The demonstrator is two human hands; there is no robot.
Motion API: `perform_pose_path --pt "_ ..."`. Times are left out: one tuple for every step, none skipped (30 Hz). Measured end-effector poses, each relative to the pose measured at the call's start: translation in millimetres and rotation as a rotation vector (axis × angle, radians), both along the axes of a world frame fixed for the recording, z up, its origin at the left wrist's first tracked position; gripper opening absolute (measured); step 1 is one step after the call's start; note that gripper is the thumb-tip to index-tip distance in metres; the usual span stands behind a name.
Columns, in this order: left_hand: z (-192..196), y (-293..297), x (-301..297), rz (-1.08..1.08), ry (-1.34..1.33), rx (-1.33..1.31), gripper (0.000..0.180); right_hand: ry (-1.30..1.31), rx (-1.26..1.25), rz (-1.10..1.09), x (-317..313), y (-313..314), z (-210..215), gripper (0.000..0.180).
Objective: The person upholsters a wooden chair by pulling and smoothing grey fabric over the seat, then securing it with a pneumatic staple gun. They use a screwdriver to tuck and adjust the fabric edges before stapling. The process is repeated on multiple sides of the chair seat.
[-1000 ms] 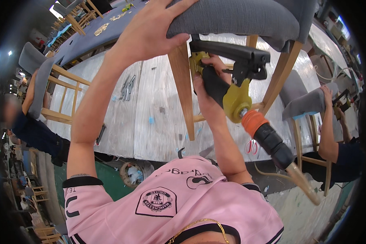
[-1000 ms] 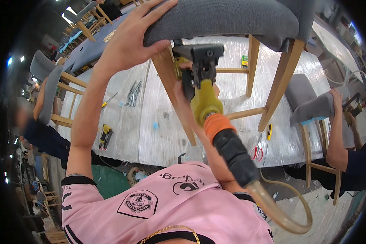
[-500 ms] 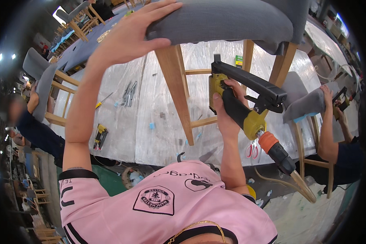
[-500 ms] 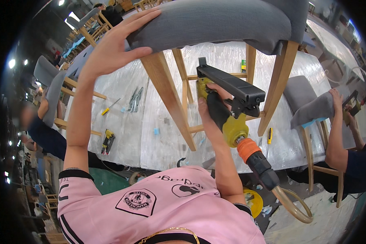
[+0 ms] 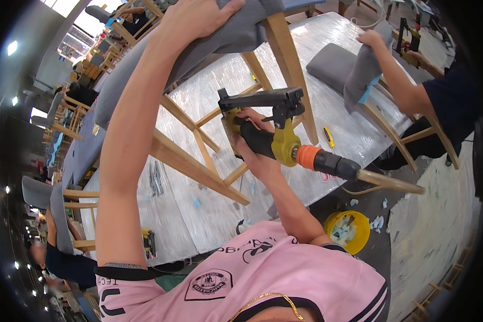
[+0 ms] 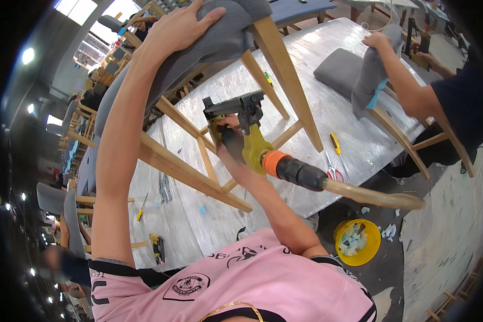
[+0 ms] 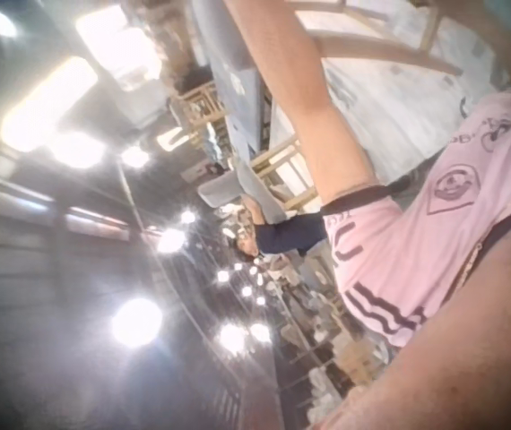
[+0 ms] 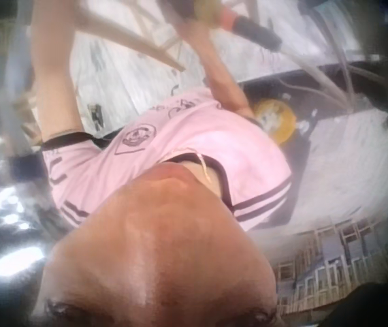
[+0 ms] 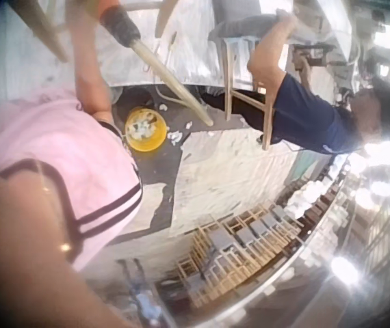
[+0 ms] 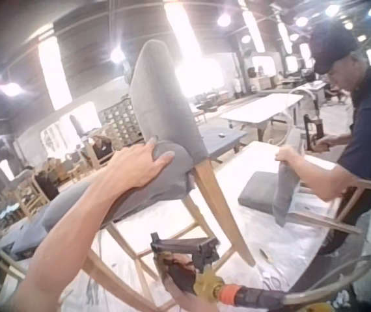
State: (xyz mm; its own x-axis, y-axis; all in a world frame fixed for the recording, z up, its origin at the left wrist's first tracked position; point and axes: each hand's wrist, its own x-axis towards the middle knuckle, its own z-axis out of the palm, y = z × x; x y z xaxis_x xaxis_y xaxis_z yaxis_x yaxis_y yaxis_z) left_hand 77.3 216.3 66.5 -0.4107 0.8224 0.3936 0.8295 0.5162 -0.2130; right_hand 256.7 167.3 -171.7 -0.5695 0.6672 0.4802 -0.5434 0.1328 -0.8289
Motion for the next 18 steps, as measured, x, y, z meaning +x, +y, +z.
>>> perform_pose_path --pt "1.8 8.7 1.1 0.018 -0.016 -0.029 0.08 -0.013 0.001 -0.012 2.0 2.7 -2.7 0.042" --pt "4.4 16.6 1.8 0.039 -0.031 -0.058 0.079 -0.025 0.003 -0.021 4.4 6.5 -6.6 0.042" --pt "6.2 22.4 2.1 0.064 -0.045 -0.087 0.079 -0.037 0.005 -0.026 4.7 10.6 -10.2 0.042" --pt "4.8 27.3 0.6 0.041 -0.021 -0.08 0.077 -0.037 -0.01 -0.039 3.7 16.8 -13.9 0.042" --pt "2.8 27.7 -1.6 0.022 0.003 -0.073 0.076 -0.036 -0.025 -0.049 1.8 22.5 -17.8 0.042" --pt "1.1 28.8 -3.2 0.006 0.028 -0.065 0.075 -0.035 -0.039 -0.056 0.2 28.3 -20.1 0.042" --pt "-1.9 28.9 -0.5 0.005 0.053 -0.086 0.075 -0.042 -0.018 -0.077 -2.2 35.7 -19.0 0.042" --pt "-4.3 27.9 3.1 0.006 0.078 -0.107 0.075 -0.049 0.003 -0.096 -6.4 46.9 -16.5 0.042" --pt "-6.3 29.6 3.3 0.008 0.103 -0.128 0.075 -0.056 0.024 -0.114 -9.5 58.3 -12.7 0.042" --pt "-12.9 32.6 -5.4 -0.03 0.197 -0.113 0.079 -0.114 0.033 -0.098 -9.9 70.9 -8.2 0.044" --pt "-22.7 29.7 -17.0 -0.059 0.296 -0.103 0.082 -0.044 0.05 -0.118 -16.2 80.0 -6.1 0.044" --pt "-29.0 27.7 -28.6 -0.089 0.396 -0.093 0.086 0.027 0.066 -0.138 -24.3 89.2 -4.0 0.044" --pt "-30.9 29.6 -30.9 -0.131 0.428 -0.077 0.088 0.091 0.079 -0.172 -31.3 100.2 -2.8 0.045" --pt "-34.0 28.3 -32.2 -0.173 0.46 -0.061 0.09 0.077 0.121 -0.203 -35.9 111.5 -0.6 0.043" --pt "-36.5 27.4 -32.4 -0.215 0.492 -0.045 0.093 0.071 0.148 -0.22 -41.4 121.0 3.1 0.043" --pt "-40.2 28.8 -26.4 -0.155 0.501 -0.051 0.091 0.062 0.174 -0.233 -46.0 129.4 6.7 0.044" --pt "-45.2 32.3 -16.6 -0.098 0.508 -0.051 0.09 0.05 0.205 -0.249 -48.3 135.3 9.8 0.044" --pt "-49.0 37.5 -11.4 -0.04 0.514 -0.051 0.088 -0.013 0.133 -0.177 -49.8 139.1 11.7 0.045"
